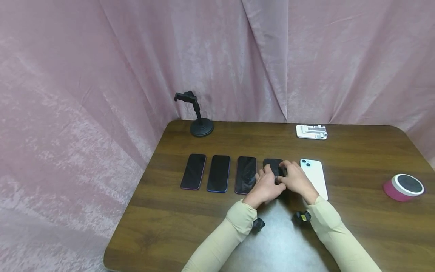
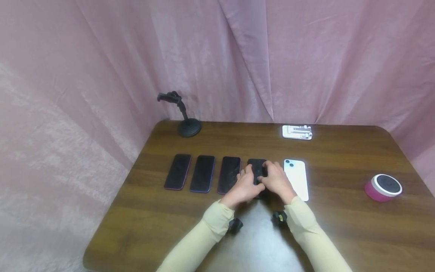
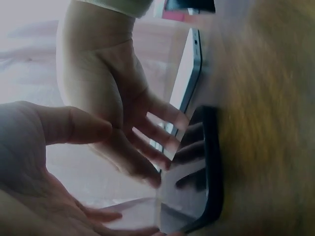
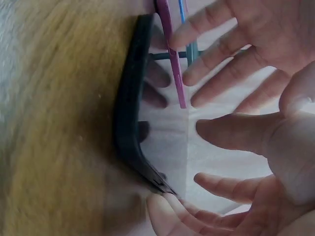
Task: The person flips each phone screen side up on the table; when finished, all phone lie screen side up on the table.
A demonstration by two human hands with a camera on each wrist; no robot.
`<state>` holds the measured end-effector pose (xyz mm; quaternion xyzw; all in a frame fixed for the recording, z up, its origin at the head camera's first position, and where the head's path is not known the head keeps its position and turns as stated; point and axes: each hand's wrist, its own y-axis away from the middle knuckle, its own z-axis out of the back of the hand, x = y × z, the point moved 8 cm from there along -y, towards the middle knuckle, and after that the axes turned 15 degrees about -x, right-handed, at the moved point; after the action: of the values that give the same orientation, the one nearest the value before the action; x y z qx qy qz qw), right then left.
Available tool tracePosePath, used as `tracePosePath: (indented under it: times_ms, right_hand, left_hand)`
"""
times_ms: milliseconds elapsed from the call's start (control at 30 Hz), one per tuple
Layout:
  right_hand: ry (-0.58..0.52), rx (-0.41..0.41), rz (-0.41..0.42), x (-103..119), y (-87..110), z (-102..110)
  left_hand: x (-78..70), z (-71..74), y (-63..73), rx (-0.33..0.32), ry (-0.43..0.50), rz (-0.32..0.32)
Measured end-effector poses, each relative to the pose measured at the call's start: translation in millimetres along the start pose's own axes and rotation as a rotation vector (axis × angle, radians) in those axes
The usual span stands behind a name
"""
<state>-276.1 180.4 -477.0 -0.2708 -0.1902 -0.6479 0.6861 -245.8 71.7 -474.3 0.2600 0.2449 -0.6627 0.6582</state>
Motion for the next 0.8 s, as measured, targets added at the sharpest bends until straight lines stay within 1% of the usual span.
tracePosePath:
  times_ms: [167, 300, 433, 500, 733, 800]
  right_hand:
    - [-0.043, -0.055, 0.031, 2.2, -1.1, 13.3]
    - [-0.077, -0.093, 0.039, -0.4, -5.4, 25.2]
    - [-0.106, -0.108, 0.045, -4.5, -8.3, 35.8]
    - [-0.109, -0.114, 0.047, -7.2, -8.7, 40.2]
    - [-0.081, -0.168, 0.093, -12.2, -9.4, 54.3]
    - [-0.083, -0.172, 0.093, -13.7, -9.0, 56.4]
  left_hand:
    - [-3.5, 1.9, -7.9, -0.02, -0.004, -0.078]
    - [-5.9, 2.9, -14.5, -0.013, 0.052, -0.139]
    - [-8.7, 3.8, -17.3, 0.021, 0.105, -0.203]
    - [-10.0, 3.5, -17.7, 0.041, 0.112, -0.233]
    - [-13.9, -2.1, -17.5, 0.091, 0.118, -0.291]
    - [-16.6, -4.4, -17.0, 0.104, 0.114, -0.306]
